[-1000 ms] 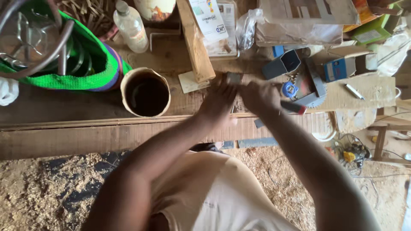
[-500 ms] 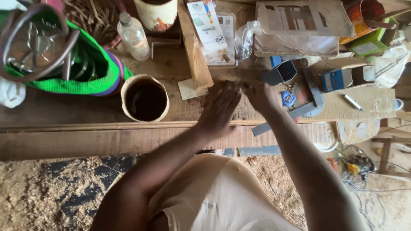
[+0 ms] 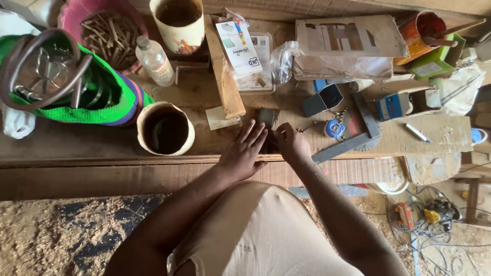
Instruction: The person scrapes a wooden block with a putty knife and moves woodworking tools across a workbench covered in sawdust.
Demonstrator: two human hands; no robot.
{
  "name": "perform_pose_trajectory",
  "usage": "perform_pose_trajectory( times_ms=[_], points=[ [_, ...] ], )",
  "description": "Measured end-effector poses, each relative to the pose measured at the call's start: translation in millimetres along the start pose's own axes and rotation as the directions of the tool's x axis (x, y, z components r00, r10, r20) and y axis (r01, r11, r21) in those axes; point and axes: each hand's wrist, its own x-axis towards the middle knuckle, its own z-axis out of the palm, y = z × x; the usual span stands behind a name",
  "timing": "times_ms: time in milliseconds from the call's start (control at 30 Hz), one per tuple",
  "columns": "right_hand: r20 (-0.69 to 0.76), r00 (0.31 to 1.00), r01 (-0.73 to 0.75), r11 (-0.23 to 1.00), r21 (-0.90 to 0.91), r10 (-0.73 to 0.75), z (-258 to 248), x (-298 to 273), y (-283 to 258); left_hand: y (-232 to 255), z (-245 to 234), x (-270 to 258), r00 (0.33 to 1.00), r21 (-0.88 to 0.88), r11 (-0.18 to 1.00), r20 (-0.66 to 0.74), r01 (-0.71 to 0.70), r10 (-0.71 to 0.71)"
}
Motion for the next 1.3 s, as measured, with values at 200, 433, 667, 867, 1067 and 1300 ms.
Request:
perform_pose_trajectory(
  times_ms=[200, 433, 667, 867, 1067, 1300],
  points=[
    [-0.076, 0.996, 0.053, 0.998, 0.016, -0.052, -18.8, -22.6, -32.8, -3.6, 3.5, 4.6, 0.98, 0.275, 0.96, 0.201, -0.046, -0.011],
    [-0.148, 0.983, 0.115, 0.993, 0.005, -0.113, -8.9, -53.2, -35.2, 2.6, -6.6, 11.7, 0.942, 0.393, 0.912, 0.336, -0.114, -0.027],
    [-0.284, 0.934, 0.169, 0.968, -0.183, -0.216, -4.3, -58.9, -42.3, 1.9, -13.3, 14.3, 0.917, 0.389, 0.911, 0.397, -0.138, -0.031],
    [-0.308, 0.91, 0.242, 0.959, -0.145, -0.276, 7.3, -58.7, -41.8, 0.3, -17.4, 18.2, 0.912, 0.379, 0.916, 0.409, -0.131, -0.039],
    [-0.18, 0.944, 0.252, 0.957, -0.147, -0.276, 16.1, -61.8, -33.5, 11.1, -30.2, 11.8, 0.861, 0.441, 0.877, 0.505, -0.192, -0.066],
    [-0.254, 0.902, 0.307, 0.932, -0.193, -0.35, 2.6, -94.1, -44.4, 23.7, -35.1, -11.5, 0.85, 0.439, 0.876, 0.522, -0.201, -0.066]
  ],
)
